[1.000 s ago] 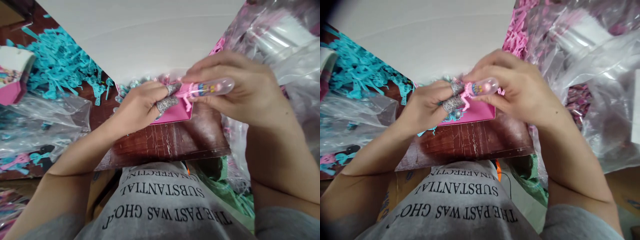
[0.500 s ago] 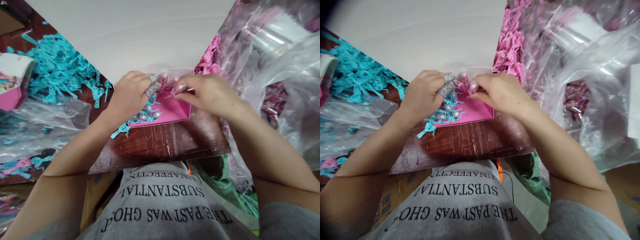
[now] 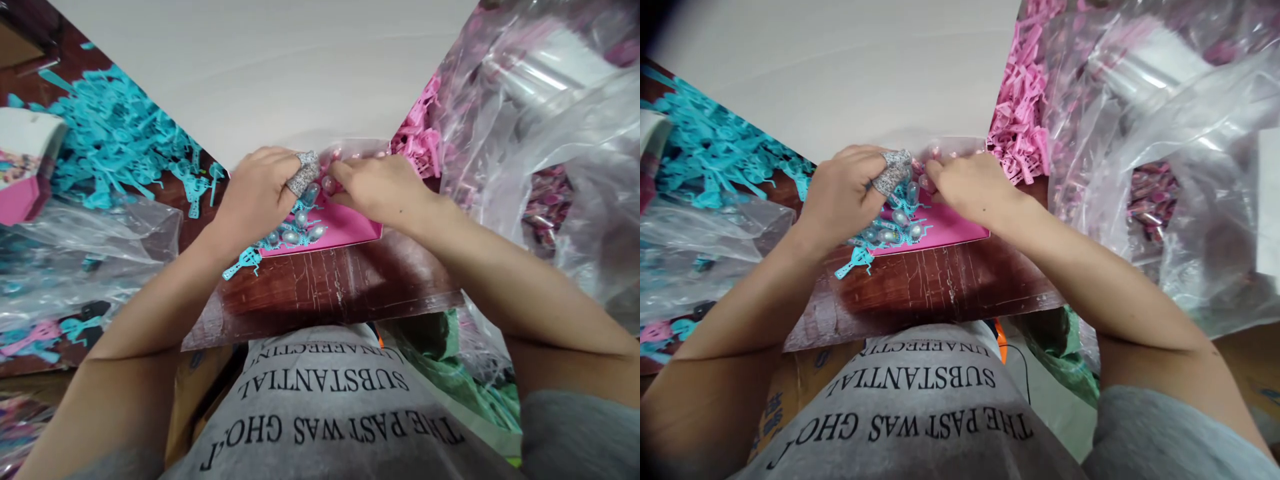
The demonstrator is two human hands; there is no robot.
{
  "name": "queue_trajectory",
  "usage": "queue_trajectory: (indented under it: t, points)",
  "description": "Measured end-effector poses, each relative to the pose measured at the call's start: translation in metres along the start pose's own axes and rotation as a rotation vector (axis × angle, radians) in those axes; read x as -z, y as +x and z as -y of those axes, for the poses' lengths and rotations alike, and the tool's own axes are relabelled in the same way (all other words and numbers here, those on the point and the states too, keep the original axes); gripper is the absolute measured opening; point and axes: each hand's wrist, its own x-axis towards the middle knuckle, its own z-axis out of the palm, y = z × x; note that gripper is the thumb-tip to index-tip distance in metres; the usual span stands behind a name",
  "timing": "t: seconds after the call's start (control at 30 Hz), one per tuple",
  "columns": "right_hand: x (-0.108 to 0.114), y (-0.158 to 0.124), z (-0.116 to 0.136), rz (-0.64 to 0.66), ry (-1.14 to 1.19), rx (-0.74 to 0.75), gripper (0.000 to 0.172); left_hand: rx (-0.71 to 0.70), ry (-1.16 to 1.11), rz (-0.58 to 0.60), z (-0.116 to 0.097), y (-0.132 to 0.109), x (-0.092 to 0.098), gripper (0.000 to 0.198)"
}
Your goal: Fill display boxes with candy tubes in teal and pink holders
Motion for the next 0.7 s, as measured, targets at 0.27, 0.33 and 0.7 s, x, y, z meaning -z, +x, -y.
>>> queue_trajectory:
  t: [0.27, 0.33, 0.7]
  points:
    - [-0.004, 0.001, 0.025, 0.114, -0.19, 0.015, 0.034, -0.202, 0.02, -0.275, -0.081, -0.031, 0.011, 0.014]
    - [-0.004, -0.002, 0.026, 0.073, -0.175, 0.065, 0.035, -0.326, 0.008, -0.296, -0.1, -0.041, -0.007, 0.021]
    - [0.063, -0.181, -0.15, -0.731, -0.068, -0.79, 0.029, 0.064, 0.026, 0.109, -0.164, 0.061, -0.174, 0.058]
